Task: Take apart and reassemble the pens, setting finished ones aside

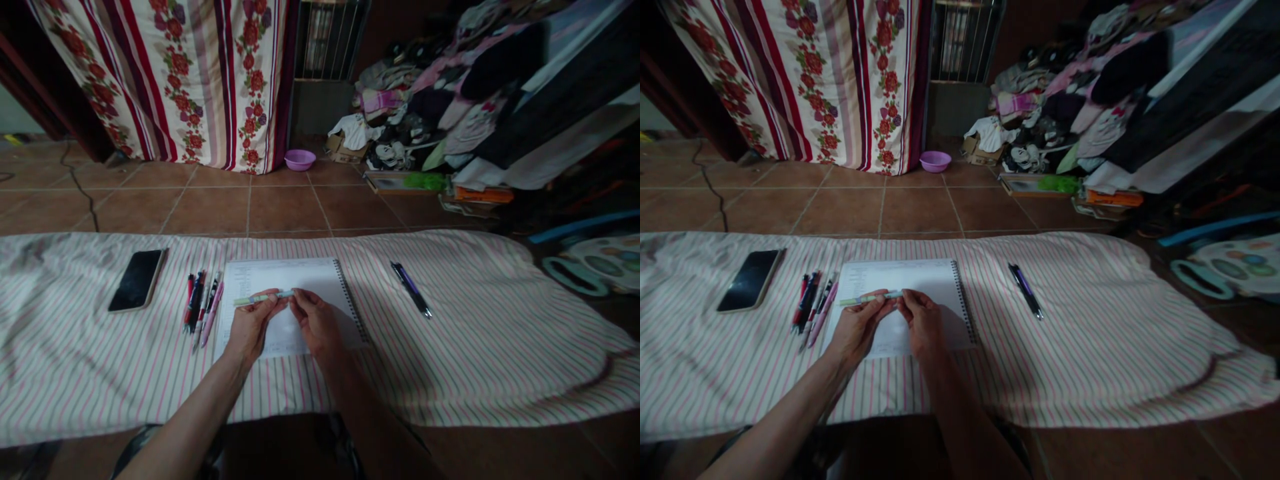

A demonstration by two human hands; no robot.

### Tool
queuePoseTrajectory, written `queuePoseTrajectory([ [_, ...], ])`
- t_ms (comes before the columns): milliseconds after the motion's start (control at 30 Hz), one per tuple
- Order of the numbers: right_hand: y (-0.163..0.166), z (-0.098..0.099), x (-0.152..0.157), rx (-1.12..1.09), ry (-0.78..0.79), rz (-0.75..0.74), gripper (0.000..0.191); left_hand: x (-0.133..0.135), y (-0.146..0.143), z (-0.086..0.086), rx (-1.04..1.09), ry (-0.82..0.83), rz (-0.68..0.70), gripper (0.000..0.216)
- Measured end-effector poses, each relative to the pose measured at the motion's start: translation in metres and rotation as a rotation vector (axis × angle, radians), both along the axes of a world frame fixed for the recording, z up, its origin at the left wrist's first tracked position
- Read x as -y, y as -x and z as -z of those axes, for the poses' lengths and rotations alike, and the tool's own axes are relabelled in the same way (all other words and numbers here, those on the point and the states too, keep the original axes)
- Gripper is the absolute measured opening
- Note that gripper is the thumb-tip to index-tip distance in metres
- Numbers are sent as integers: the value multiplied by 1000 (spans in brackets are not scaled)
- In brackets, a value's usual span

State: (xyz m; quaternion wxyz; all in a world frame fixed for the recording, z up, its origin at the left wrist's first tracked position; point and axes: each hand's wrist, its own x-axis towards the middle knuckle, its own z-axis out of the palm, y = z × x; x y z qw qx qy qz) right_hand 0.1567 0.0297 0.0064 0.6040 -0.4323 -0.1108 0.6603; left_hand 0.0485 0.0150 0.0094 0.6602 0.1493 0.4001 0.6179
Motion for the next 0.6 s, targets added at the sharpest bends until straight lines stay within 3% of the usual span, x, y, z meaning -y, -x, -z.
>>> queuePoseTrajectory([
  [600, 8, 1, 3, 20, -19, -16, 20, 3, 7, -3, 27, 33, -31, 17],
])
